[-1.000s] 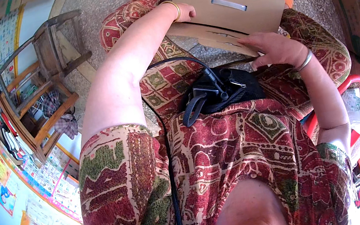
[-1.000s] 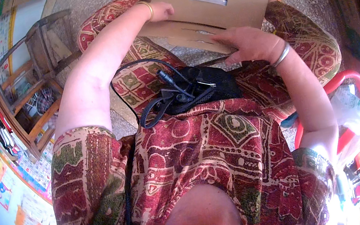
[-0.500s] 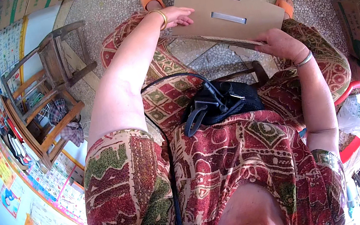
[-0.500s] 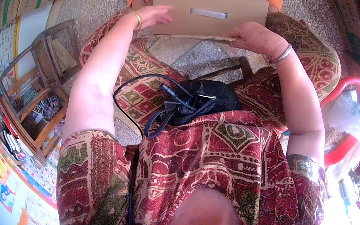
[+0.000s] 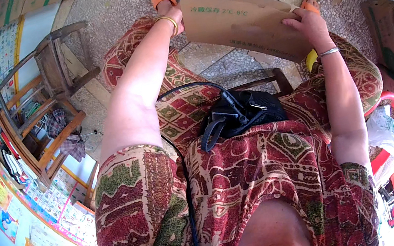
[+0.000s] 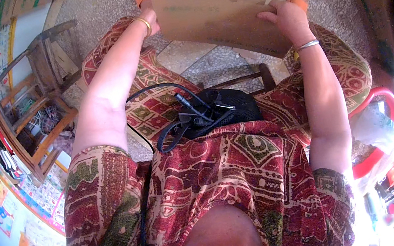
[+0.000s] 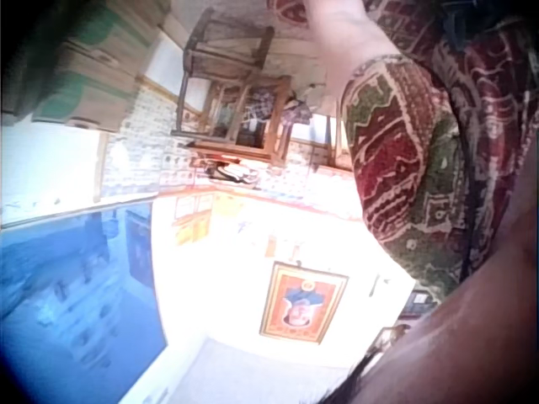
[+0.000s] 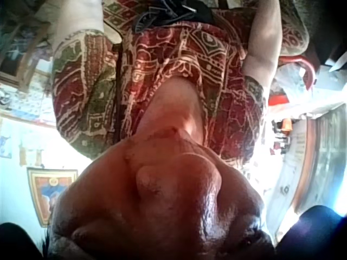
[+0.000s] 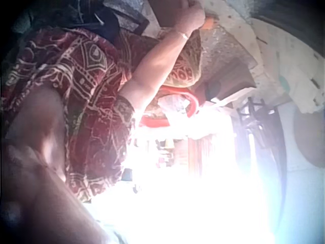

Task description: The person sits on the floor and assembles a cardboard box. They use scissors to cut tape, fold the box flaps, and insert a plastic handle into the designated slots on the box sides.

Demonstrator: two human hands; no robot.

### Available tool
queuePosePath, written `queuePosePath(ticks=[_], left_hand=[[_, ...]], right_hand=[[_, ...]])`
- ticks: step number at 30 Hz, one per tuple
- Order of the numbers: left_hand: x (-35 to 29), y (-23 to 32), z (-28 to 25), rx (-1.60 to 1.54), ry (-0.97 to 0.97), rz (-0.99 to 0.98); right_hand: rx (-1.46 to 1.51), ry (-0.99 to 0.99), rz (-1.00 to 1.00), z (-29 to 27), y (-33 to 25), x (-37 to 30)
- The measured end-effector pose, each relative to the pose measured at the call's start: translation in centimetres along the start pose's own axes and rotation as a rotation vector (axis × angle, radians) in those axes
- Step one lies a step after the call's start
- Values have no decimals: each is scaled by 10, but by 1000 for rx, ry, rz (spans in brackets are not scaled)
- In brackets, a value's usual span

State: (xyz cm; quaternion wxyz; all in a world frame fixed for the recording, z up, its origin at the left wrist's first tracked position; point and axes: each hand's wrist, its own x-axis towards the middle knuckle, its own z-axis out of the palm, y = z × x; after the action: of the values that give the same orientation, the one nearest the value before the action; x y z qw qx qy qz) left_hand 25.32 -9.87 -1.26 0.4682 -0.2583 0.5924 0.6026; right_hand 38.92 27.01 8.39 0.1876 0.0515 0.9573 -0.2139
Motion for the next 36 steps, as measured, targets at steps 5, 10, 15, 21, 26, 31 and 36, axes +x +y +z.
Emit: queuePosePath(ticks=[5, 10, 15, 21, 26, 31, 36], left_hand=[[-9, 1, 11, -169, -134, 70], [-21, 0, 14, -39, -207, 46], [-24, -6, 11, 131, -161, 76], [-1, -21, -4, 408, -33, 143], [-1, -24, 5, 582, 63, 282], [-4, -21, 10, 632, 120, 304], [1, -25, 8, 688, 182, 321]], right_hand=[[-317, 211, -87, 19, 20, 26], [-104, 57, -7, 21, 23, 32], [-69, 53, 27, 22, 16, 35], [-55, 38, 86, 25, 15, 34], [-45, 40, 124, 39, 32, 39], [5, 42, 118, 56, 54, 49], [115, -30, 190, 56, 54, 52]])
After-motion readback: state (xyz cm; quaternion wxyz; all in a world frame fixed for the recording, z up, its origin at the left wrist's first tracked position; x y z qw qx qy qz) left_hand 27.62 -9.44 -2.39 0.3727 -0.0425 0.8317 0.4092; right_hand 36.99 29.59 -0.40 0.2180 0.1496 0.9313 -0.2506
